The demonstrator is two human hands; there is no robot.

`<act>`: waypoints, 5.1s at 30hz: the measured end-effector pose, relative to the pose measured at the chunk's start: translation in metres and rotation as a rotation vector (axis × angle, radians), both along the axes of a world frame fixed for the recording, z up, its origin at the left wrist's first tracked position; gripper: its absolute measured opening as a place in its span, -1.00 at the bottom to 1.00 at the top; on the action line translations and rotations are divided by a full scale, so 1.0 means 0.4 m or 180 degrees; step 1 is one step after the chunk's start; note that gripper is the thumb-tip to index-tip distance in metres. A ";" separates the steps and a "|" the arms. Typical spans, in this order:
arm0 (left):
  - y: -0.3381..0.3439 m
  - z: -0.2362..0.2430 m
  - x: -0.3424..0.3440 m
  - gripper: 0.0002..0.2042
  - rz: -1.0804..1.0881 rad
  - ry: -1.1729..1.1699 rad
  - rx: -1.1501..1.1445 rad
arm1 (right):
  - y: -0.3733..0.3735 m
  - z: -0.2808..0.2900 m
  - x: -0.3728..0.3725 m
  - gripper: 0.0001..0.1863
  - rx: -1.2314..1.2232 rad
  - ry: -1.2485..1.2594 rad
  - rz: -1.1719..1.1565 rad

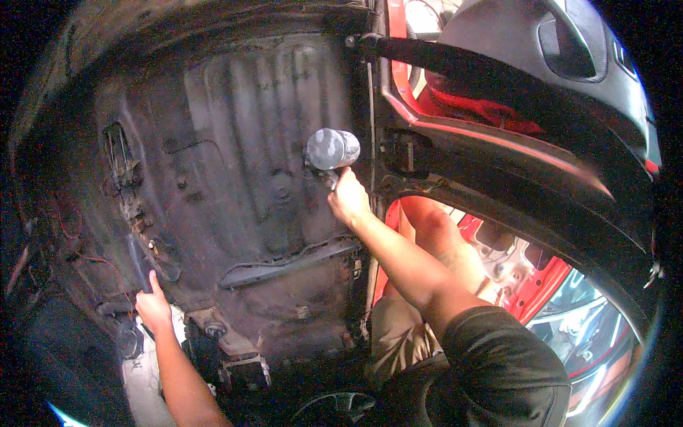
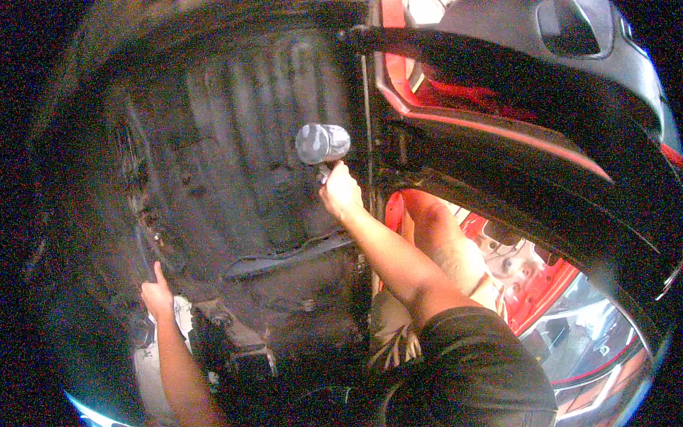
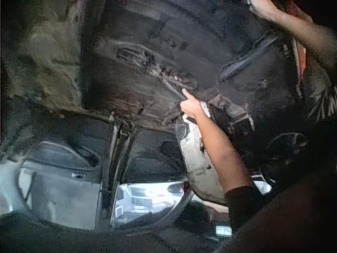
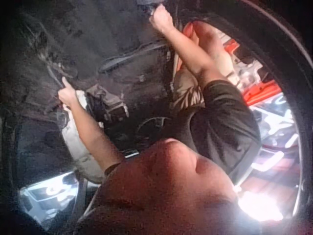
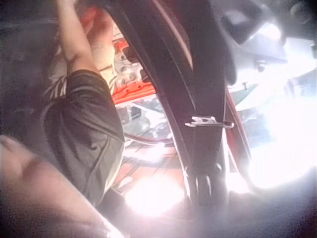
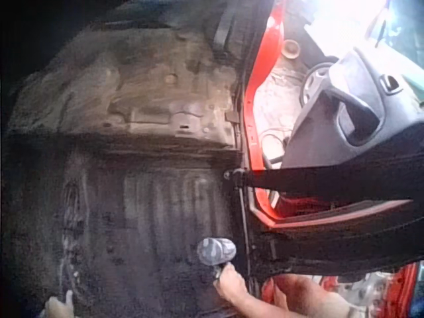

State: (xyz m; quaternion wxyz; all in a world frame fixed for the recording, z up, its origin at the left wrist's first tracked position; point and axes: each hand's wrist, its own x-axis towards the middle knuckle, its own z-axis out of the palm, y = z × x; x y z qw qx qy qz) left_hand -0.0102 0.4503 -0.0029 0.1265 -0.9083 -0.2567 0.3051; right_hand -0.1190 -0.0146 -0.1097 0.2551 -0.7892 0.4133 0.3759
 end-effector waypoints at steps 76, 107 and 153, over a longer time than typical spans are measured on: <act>-0.013 0.016 -0.002 -0.18 -0.0060 0.0028 0.0130 | -0.120 0.010 -0.022 -0.56 0.1155 -0.1240 -0.0657; -0.008 0.016 0.005 -0.16 0.0141 0.0116 0.0028 | -0.253 -0.070 0.456 -0.50 0.0767 -0.2408 -0.1816; -0.009 0.030 0.014 -0.20 0.0252 0.0160 0.0061 | 0.024 -0.001 0.556 -0.56 0.1899 -0.1396 -0.0126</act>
